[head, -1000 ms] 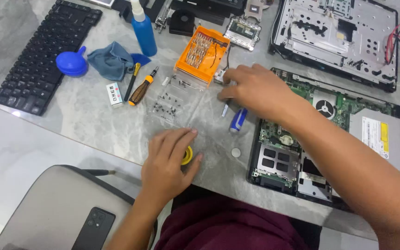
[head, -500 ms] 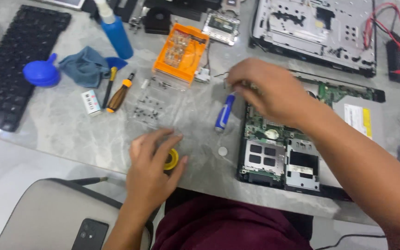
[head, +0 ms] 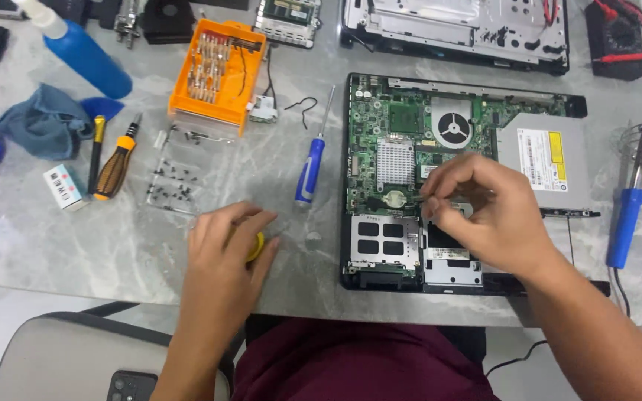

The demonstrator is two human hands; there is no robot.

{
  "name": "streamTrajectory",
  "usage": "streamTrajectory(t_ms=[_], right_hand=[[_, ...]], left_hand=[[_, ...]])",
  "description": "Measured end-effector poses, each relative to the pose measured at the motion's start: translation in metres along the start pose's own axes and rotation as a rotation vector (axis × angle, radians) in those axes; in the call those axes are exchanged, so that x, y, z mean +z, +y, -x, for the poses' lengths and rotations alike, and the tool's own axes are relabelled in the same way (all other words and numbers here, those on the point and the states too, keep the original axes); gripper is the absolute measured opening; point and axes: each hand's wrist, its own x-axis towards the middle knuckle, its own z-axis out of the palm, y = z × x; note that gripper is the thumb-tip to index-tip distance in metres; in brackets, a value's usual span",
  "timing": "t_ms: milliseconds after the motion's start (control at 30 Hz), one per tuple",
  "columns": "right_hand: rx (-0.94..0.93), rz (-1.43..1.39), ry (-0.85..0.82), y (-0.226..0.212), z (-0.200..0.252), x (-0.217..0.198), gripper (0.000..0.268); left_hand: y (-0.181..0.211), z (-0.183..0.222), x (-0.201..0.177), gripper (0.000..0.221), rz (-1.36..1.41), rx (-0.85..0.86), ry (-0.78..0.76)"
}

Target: Repairing a laptop motherboard using a multimeter and soldering iron

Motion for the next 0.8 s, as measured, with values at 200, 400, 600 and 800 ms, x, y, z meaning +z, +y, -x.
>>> streamTrajectory(t_ms=[200,400,600,800], right_hand=[[0.097,-0.142,0.031,0.005,-0.001,0.006,0.015],[0.095,-0.129,0.012,0.008,-0.005,0.011,0.017],[0.068,-0.013,-0.003,0.009,-0.007,0.011,0.017],[0.048,0.004,-0.007,0.014,-0.008,0.01,0.017]], left_hand=[[0.002,-0.02,0.011,0.032,0.071,0.075,-0.017],[0.0,-0.025,0.009,0.033,0.152,0.03,-0.006],[0.0,-0.024,0.009,0.029,0.146,0.04,0.053],[0.0,-0.024,0.009,0.027,0.152,0.039,0.046]])
